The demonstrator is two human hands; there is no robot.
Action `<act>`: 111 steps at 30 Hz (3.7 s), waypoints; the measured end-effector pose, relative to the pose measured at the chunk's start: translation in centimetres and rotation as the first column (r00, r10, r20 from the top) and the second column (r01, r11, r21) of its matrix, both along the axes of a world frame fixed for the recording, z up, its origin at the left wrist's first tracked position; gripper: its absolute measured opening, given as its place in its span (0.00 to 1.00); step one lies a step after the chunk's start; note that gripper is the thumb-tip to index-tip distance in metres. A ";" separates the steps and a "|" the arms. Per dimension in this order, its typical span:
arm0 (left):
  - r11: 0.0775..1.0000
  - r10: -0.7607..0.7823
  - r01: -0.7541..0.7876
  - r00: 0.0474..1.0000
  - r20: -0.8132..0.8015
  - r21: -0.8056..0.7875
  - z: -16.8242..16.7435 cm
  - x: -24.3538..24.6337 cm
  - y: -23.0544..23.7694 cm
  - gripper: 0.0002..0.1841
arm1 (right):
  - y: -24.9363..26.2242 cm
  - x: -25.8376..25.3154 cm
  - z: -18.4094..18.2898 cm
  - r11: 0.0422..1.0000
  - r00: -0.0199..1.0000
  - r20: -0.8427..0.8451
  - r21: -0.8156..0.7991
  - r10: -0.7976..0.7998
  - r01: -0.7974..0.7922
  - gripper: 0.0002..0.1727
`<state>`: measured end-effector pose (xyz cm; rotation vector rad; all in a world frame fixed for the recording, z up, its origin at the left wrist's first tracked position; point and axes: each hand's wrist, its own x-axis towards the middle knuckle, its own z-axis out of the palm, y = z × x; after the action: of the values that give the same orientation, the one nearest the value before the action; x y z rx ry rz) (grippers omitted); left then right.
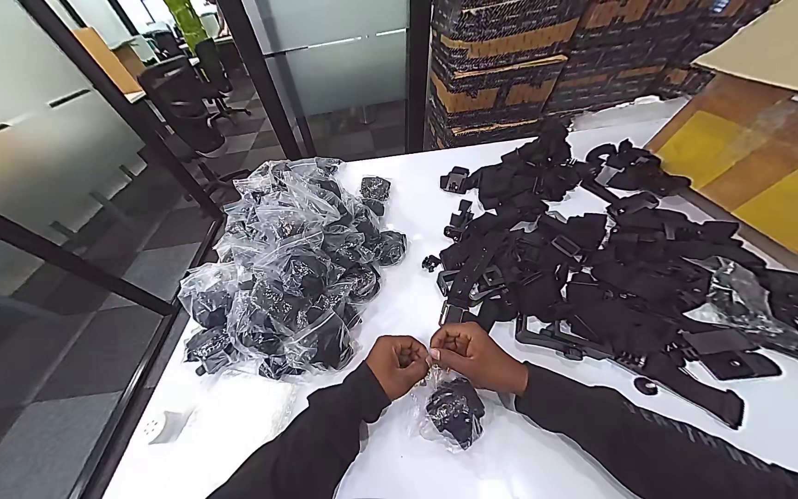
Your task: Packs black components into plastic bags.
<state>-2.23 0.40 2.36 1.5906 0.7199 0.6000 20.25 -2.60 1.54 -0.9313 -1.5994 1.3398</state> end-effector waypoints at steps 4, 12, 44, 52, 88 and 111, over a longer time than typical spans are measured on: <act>0.999 -0.004 0.004 1.000 0.003 0.040 -0.3 0.0 -0.1 0.07 | 0.0 0.0 0.0 1.000 0.999 0.026 0.008 0.019 -0.020 0.02; 0.997 0.004 -0.005 1.000 0.017 0.076 -0.4 0.2 -0.1 0.07 | 0.0 0.0 -0.1 0.999 0.998 0.059 0.040 0.016 -0.018 0.04; 0.978 -0.028 0.035 0.999 -0.039 0.204 -0.5 0.1 -0.1 0.09 | 0.1 0.5 -0.2 0.996 0.998 0.015 0.059 0.066 -0.067 0.04; 0.957 0.042 -0.003 0.991 -0.129 0.288 0.2 0.4 0.3 0.11 | 0.1 0.3 -0.2 0.999 1.000 -0.012 0.047 -0.010 0.010 0.04; 0.839 0.180 -0.061 0.969 -0.170 0.541 0.6 -1.3 1.2 0.14 | 0.9 0.9 0.1 0.907 0.911 -0.191 0.148 -0.364 0.394 0.05; 0.540 0.450 -0.418 0.877 0.169 0.731 0.2 -0.7 1.9 0.28 | 1.2 -4.6 0.3 0.836 0.546 0.723 0.544 -0.424 -0.070 0.46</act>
<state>-2.98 2.26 2.57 2.2053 0.9852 1.3897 15.66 -1.44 1.86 -1.4355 -2.3090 0.1714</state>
